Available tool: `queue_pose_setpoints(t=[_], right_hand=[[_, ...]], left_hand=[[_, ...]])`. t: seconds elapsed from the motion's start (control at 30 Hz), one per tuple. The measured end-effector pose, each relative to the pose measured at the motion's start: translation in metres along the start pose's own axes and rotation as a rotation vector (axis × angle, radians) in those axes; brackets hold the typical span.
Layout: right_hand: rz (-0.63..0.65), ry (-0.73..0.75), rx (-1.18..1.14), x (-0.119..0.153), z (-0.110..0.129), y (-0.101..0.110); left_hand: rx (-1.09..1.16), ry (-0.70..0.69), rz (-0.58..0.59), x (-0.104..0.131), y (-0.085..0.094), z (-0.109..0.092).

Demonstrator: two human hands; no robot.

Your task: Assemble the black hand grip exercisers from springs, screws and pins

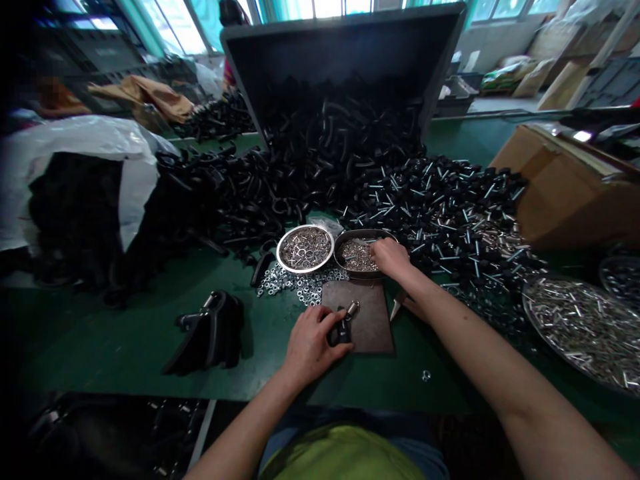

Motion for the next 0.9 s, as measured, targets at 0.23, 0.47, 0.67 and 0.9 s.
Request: queue_pose_setpoints(t=[0.23,0.47,0.67,0.9], right_hand=[[-0.008,0.177,-0.094,0.019,0.01,0.023],[0.101,0.36,-0.164,0.067,0.015,0.004],[0.017,0.299,-0.211,0.082,0.014,-0.011],[-0.023,0.302,-0.644,0.106,0.062,-0.001]], left_hand=[[0.002,0.006,0.007,-0.001,-0.002,0.002],[-0.001,-0.006,0.006,0.0,-0.001,0.001],[0.0,0.033,-0.04,0.0,-0.004,0.003],[0.001,0.048,-0.068,0.0,-0.003,0.003]])
Point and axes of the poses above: each hand's wrist, its own x-axis away from the middle knuckle, its own y-axis out of the back of the hand, z = x × y, the point moved 6 cm from there along -x, towards the middle knuckle, and after that the axes turned 1 degree about x, right-handed, at the moved point
